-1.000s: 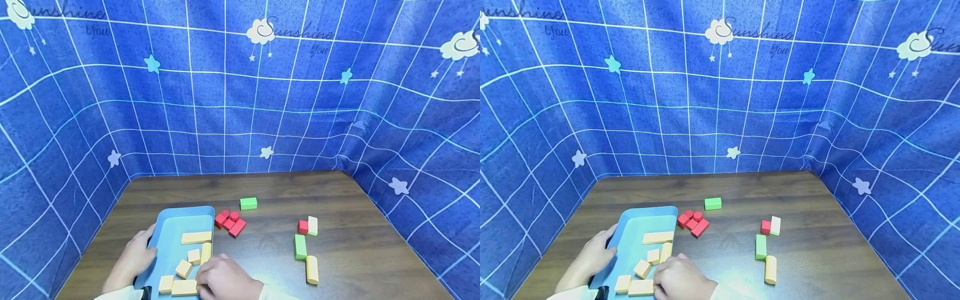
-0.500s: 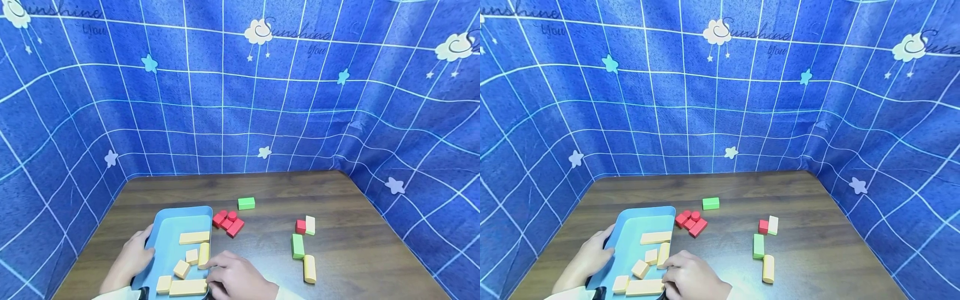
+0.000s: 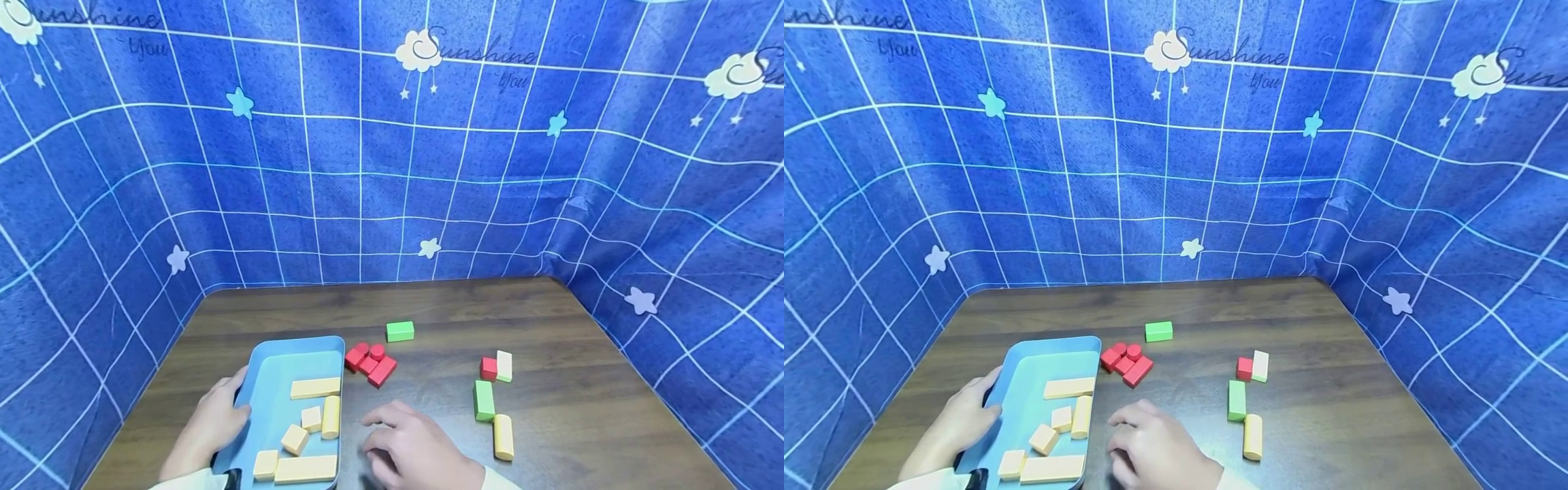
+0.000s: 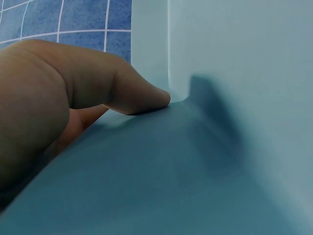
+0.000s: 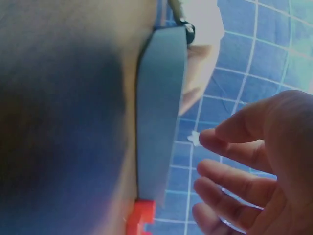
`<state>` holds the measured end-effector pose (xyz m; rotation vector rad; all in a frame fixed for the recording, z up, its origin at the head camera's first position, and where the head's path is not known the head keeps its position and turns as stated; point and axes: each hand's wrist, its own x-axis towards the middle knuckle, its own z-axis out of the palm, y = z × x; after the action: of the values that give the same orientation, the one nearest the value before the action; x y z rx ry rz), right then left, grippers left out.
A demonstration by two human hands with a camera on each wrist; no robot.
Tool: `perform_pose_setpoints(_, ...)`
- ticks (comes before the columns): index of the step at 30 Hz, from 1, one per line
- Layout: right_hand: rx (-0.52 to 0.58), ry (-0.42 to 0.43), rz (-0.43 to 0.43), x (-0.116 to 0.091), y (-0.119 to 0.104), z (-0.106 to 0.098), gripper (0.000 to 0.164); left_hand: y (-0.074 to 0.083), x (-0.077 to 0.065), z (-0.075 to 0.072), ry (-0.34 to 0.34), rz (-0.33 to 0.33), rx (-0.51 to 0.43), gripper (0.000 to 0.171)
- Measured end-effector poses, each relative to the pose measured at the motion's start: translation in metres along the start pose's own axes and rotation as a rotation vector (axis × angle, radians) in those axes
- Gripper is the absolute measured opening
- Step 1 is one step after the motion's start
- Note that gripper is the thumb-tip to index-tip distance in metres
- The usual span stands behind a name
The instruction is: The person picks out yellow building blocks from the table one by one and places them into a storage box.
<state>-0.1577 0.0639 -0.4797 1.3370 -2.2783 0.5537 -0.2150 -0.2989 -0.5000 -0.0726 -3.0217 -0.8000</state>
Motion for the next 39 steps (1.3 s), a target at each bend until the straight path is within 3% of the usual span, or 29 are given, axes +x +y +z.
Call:
perform_pose_setpoints(11,0.011,-0.028,0.242,-0.022,0.011,-0.024,0.008,-0.001,0.002,-0.001,-0.007,0.003,0.01,0.07)
perform_pose_setpoints(17,-0.099,0.049,0.306,-0.043,0.023,-0.027,0.007,0.0,0.002,-0.002,-0.025,-0.009,0.005,0.071)
perform_pose_setpoints(21,-0.147,0.09,0.341,-0.056,0.031,-0.032,0.015,-0.001,0.002,-0.001,-0.018,-0.009,0.005,0.071)
perform_pose_setpoints(39,-0.27,0.067,0.639,-0.105,0.056,-0.057,0.038,-0.002,0.004,0.0,-0.034,-0.025,0.007,0.071)
